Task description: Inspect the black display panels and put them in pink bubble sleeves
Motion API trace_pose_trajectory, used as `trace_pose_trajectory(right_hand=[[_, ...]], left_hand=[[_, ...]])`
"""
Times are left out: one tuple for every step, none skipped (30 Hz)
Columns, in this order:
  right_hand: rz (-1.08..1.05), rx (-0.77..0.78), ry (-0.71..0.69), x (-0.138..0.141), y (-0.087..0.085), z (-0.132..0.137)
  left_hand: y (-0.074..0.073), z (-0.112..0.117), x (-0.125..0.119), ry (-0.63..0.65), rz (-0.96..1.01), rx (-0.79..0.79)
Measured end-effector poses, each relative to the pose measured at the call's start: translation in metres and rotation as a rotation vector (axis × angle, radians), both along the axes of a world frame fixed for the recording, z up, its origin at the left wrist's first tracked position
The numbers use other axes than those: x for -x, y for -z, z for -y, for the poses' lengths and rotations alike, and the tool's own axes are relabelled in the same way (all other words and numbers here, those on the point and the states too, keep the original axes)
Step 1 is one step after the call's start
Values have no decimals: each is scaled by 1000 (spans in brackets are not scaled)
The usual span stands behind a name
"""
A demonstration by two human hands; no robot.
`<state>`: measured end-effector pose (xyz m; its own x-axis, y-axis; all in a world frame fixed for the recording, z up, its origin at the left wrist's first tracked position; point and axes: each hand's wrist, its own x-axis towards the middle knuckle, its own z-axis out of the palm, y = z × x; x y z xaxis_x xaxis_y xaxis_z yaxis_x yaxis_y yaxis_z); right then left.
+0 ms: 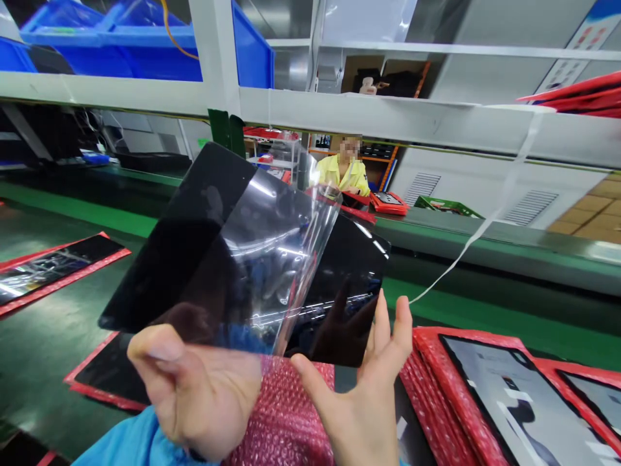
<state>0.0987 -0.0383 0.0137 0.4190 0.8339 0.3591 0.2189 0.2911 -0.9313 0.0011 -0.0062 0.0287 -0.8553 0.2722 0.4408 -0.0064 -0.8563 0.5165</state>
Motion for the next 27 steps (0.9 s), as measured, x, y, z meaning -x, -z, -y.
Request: trace_pose_trajectory(right_hand=[[-31,-16,-8,1,-2,1],[-55,-30,-17,3,-3,3],[-70,-44,-26,4,-5,5],[-78,-56,-34,6,-7,7],[-82,-65,-40,8,-8,9],[-81,-69,-41,9,-9,11],[-75,-71,-35,11,-10,13],[-71,-82,-28,12,-10,15],[-74,-99,-28,13,-9,16],[-80,-121,-36,14,-8,18],[-85,-149,-57,14,-7,19],[-91,-180,-86,15,-6,20],[-95,-207,-118,16,-6,21],[-100,-224,-139,17,-6,22],[-105,-231,-149,18,-7,23],[-117,-236,-155,20,-8,24],[-139,-242,-162,21,-9,24],[-168,-249,-176,22,-10,24],[-197,-257,-195,22,-11,24],[-223,-263,-217,22,-11,23],[-248,-263,-236,20,-10,22],[-274,-253,-257,17,-8,20],[-300,-233,-289,14,-6,19],[-321,-205,-341,11,-3,17],[-342,-165,-405,8,0,16],[-359,-111,-470,5,2,16],[-370,-48,-526,3,4,16]], left_hand=[[-1,-1,4,71,-18,22],[-1,-3,9,129,-31,29],[-2,-6,13,168,-38,22],[-4,-9,18,192,-30,5],[-5,-13,22,206,-1,-20],[-7,-18,26,235,36,-41],[-9,-23,30,290,74,-46],[-11,-27,34,363,105,-36],[-13,-32,39,437,137,-19],[-15,-36,43,494,169,-3],[-16,-40,47,532,197,11],[-17,-44,51,561,220,26],[-17,-48,54,575,241,39],[-18,-51,57,582,266,55],[-18,-54,60,585,293,73],[-18,-57,62,586,321,92],[-19,-59,63,591,346,109],[-19,-61,64,600,363,121],[-19,-62,65,612,368,126],[-19,-63,65,633,364,127],[-19,-64,64,656,355,124],[-19,-65,64,673,351,122],[-18,-65,64,683,351,123],[-18,-66,63,693,353,128],[-17,-66,63,702,355,133],[-16,-67,63,712,353,137],[-15,-68,63,727,344,137]])
